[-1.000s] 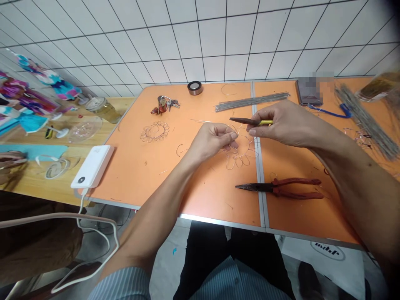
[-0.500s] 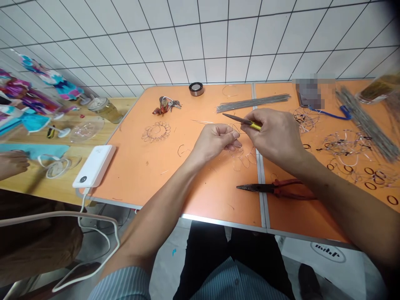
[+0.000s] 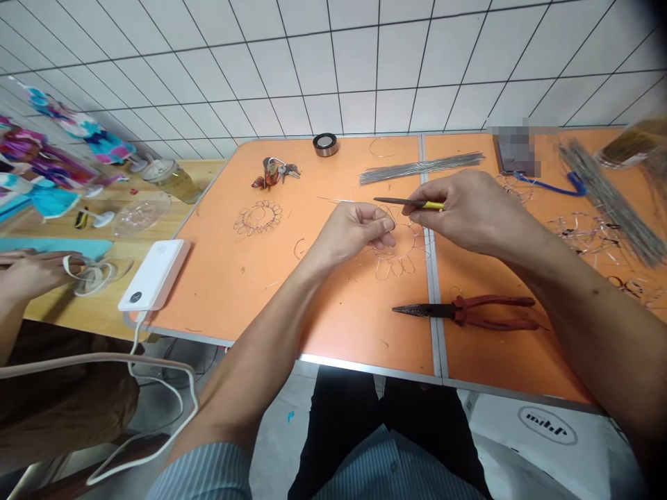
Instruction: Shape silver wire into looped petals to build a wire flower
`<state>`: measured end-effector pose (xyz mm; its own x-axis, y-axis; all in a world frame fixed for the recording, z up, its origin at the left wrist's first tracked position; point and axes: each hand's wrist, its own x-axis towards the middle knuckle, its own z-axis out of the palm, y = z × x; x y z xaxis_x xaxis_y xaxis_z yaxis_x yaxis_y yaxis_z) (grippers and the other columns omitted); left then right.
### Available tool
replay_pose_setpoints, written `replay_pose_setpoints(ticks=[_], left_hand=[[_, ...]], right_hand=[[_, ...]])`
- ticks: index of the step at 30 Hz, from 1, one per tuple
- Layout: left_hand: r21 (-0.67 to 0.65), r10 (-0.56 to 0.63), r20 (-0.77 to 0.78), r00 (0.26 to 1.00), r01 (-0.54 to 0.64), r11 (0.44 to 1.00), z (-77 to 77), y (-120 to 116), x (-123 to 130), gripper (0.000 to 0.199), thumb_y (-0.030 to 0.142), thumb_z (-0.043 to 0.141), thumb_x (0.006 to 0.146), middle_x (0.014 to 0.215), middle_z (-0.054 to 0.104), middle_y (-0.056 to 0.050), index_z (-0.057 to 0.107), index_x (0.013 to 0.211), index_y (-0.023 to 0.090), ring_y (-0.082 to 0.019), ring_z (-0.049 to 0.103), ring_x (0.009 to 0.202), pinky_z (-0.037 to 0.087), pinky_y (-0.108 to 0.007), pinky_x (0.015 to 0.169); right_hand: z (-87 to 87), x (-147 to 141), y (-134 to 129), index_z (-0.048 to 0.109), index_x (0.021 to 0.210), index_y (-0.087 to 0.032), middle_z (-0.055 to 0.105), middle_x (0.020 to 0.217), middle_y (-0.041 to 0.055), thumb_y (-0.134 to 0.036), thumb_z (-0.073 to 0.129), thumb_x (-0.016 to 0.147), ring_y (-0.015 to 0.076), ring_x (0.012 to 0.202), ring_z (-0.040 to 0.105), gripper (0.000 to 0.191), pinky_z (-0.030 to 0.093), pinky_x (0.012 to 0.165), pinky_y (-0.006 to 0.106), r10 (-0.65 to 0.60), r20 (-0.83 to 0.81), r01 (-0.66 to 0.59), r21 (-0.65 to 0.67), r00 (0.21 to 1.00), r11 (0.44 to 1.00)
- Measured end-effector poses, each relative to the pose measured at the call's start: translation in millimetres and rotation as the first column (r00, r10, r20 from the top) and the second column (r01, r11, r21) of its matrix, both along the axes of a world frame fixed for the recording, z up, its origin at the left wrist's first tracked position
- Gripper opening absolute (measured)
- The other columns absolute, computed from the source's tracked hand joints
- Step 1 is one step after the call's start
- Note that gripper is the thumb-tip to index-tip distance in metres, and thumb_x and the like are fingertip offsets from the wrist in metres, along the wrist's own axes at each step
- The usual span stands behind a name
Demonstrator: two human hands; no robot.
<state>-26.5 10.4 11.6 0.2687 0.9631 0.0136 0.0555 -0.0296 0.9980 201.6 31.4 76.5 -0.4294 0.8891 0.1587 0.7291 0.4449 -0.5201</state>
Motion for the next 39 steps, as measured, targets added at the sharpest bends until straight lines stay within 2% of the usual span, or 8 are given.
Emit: replay_pose_setpoints(ticks=[9, 15, 21, 25, 30, 33, 36, 39], left_hand=[[0.031, 0.002, -0.031, 1.0, -0.001, 1.0, 0.1, 0.6, -1.0, 0.039, 0.052, 0.095, 0.09, 0.078, 0.084, -0.008, 0.079, 0.08, 0.017, -0.013, 0.073, 0.067, 0.06, -0.025, 0.07], [0.028, 0.015, 0.004, 1.0, -0.015, 1.0, -0.5, 0.2, -0.2, 0.035, 0.047, 0.095, 0.091, 0.078, 0.084, -0.007, 0.08, 0.081, 0.017, -0.013, 0.073, 0.067, 0.06, -0.024, 0.07], [-0.01, 0.045, 0.013, 0.999, -0.045, 0.999, -0.7, -0.4, 3.7, 0.025, 0.035, 0.09, 0.095, 0.079, 0.085, -0.007, 0.08, 0.083, 0.016, -0.012, 0.074, 0.067, 0.06, -0.024, 0.07], [0.009, 0.041, 0.011, 0.999, -0.041, 0.999, -0.9, -0.6, 4.2, 0.029, 0.037, 0.091, 0.095, 0.078, 0.084, -0.007, 0.077, 0.08, 0.016, -0.012, 0.073, 0.065, 0.06, -0.024, 0.068], [0.022, 0.04, 0.001, 0.999, -0.04, 0.999, -1.8, 1.5, 0.8, 0.025, 0.034, 0.09, 0.095, 0.077, 0.083, -0.006, 0.079, 0.082, 0.016, -0.012, 0.074, 0.066, 0.06, -0.022, 0.069], [0.011, 0.037, -0.005, 0.999, -0.037, 0.999, -2.1, 3.0, -1.5, 0.022, 0.031, 0.088, 0.097, 0.078, 0.084, -0.006, 0.08, 0.083, 0.016, -0.012, 0.074, 0.066, 0.059, -0.022, 0.069], [0.013, 0.023, 0.003, 1.0, -0.023, 1.0, -1.6, 3.3, -3.4, 0.024, 0.033, 0.089, 0.096, 0.078, 0.084, -0.007, 0.081, 0.082, 0.015, -0.012, 0.074, 0.066, 0.06, -0.022, 0.069], [0.013, 0.008, 0.013, 1.0, -0.008, 1.0, -0.6, 2.8, -4.2, 0.028, 0.039, 0.093, 0.095, 0.08, 0.085, -0.008, 0.082, 0.083, 0.016, -0.012, 0.075, 0.067, 0.061, -0.023, 0.07]], right_hand=[[-4.1, 3.2, 3.5, 0.095, 0.099, -0.034, 0.086, 0.091, 0.004, -0.041, 0.077, 0.101, 0.0307, 0.09, 0.077, 0.02, 0.05, 0.074, 0.042, 0.019, 0.028, -0.02, 0.014, 0.999, 1.0], [-5.0, -0.5, 0.7, 0.094, 0.096, -0.032, 0.087, 0.095, 0.0047, -0.034, 0.077, 0.099, 0.0314, 0.093, 0.078, 0.018, 0.05, 0.077, 0.042, -0.003, 0.021, 0.003, 0.038, 1.0, 0.999], [-7.8, -5.9, -2.3, 0.093, 0.096, -0.032, 0.088, 0.099, 0.0048, -0.027, 0.078, 0.096, 0.0345, 0.099, 0.08, 0.017, 0.053, 0.082, 0.044, -0.038, -0.02, 0.038, 0.034, 0.999, 0.999], [-6.0, -6.8, -4.0, 0.092, 0.095, -0.032, 0.087, 0.096, 0.0047, -0.022, 0.075, 0.095, 0.0337, 0.095, 0.08, 0.019, 0.054, 0.083, 0.045, -0.048, -0.036, 0.049, 0.028, 0.998, 0.998], [-4.0, -1.5, -1.7, 0.093, 0.101, -0.028, 0.087, 0.102, 0.0066, -0.025, 0.076, 0.095, 0.033, 0.1, 0.08, 0.018, 0.058, 0.087, 0.045, 0.109, -0.173, -0.101, 0.051, 0.979, 0.994], [-1.3, 2.5, 0.7, 0.093, 0.102, -0.025, 0.086, 0.098, 0.0059, -0.031, 0.08, 0.096, 0.0311, 0.1, 0.079, 0.015, 0.057, 0.087, 0.043, 0.185, -0.213, -0.19, -0.005, 0.959, 0.982], [2.2, 5.1, 2.4, 0.092, 0.097, -0.026, 0.083, 0.093, 0.004, -0.036, 0.084, 0.095, 0.0285, 0.096, 0.076, 0.013, 0.054, 0.085, 0.041, 0.208, -0.21, -0.229, -0.082, 0.955, 0.97], [3.8, 5.7, 3.7, 0.091, 0.091, -0.027, 0.079, 0.087, 0.0024, -0.032, 0.083, 0.094, 0.0253, 0.089, 0.073, 0.01, 0.049, 0.081, 0.039, 0.192, -0.177, -0.216, -0.129, 0.965, 0.968]])
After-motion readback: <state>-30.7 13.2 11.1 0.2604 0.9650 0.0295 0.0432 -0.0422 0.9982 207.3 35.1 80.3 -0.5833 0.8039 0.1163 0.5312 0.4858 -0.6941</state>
